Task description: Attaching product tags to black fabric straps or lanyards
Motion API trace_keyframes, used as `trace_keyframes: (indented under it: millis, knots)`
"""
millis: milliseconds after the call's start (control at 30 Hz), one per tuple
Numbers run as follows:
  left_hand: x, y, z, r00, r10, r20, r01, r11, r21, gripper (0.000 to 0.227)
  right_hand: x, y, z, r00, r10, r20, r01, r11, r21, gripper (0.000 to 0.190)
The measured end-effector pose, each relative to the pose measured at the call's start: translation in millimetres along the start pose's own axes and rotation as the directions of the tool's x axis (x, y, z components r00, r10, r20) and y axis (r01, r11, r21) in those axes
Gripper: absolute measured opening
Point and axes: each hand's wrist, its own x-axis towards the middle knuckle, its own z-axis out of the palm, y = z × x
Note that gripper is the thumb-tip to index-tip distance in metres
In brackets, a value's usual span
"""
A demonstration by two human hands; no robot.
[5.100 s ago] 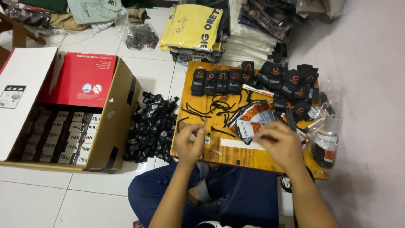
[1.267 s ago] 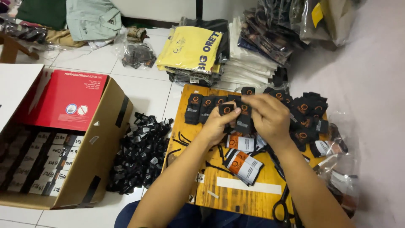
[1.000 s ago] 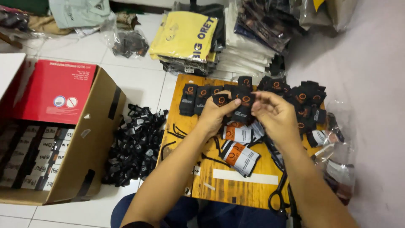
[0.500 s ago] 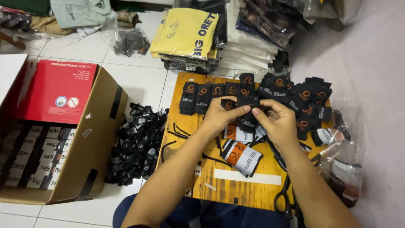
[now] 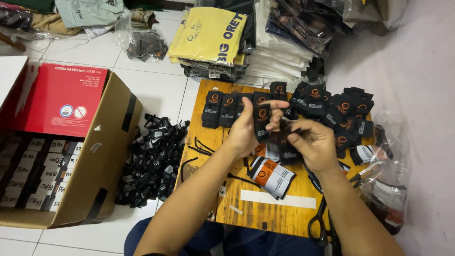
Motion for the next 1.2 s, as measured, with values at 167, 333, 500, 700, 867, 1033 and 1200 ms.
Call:
trace_keyframes:
  millis: [167, 333, 500, 700, 867, 1033, 1200]
  knots:
    - [-17.6, 17.8, 34.9, 0.996, 0.015, 0.093, -0.024, 0.996, 0.091, 0.067, 7.0, -28.1, 20.3, 0.997, 0.062, -0.042, -0.064, 0.997, -0.052, 0.012]
    - [-11.5, 9.3, 22.2, 0.990, 0.059, 0.126, -0.081, 0.980, 0.180, 0.049, 7.6, -26.4, 21.2, 0.994, 0.084, -0.073, -0.089, 0.994, -0.068, 0.011]
    - [-11.1, -2.2, 13.3, 0.996, 0.054, 0.066, -0.068, 0.969, 0.236, 0.045, 8.1, -23.0, 17.5, 0.988, 0.098, -0.116, -0.108, 0.990, -0.090, 0.010]
    - [-12.4, -3.2, 15.1, 0.998, 0.056, 0.030, -0.062, 0.965, 0.256, 0.034, 5.8, -15.7, 15.4, 0.987, 0.101, -0.124, -0.116, 0.985, -0.125, 0.011]
    - [-10.9, -9.8, 7.6, 0.998, 0.057, 0.023, -0.061, 0.964, 0.259, 0.031, 7.7, -21.1, 18.2, 0.986, 0.102, -0.133, -0.123, 0.979, -0.161, 0.012]
    - [-10.1, -10.3, 7.3, 0.999, 0.042, 0.028, -0.048, 0.963, 0.265, 0.032, 9.0, -29.8, 22.5, 0.987, 0.071, -0.142, -0.098, 0.976, -0.194, 0.012]
    - [-10.0, -7.0, 12.0, 0.997, 0.078, -0.005, -0.075, 0.980, 0.186, 0.043, 12.4, -34.7, 22.5, 0.984, -0.054, -0.169, 0.003, 0.957, -0.288, 0.008]
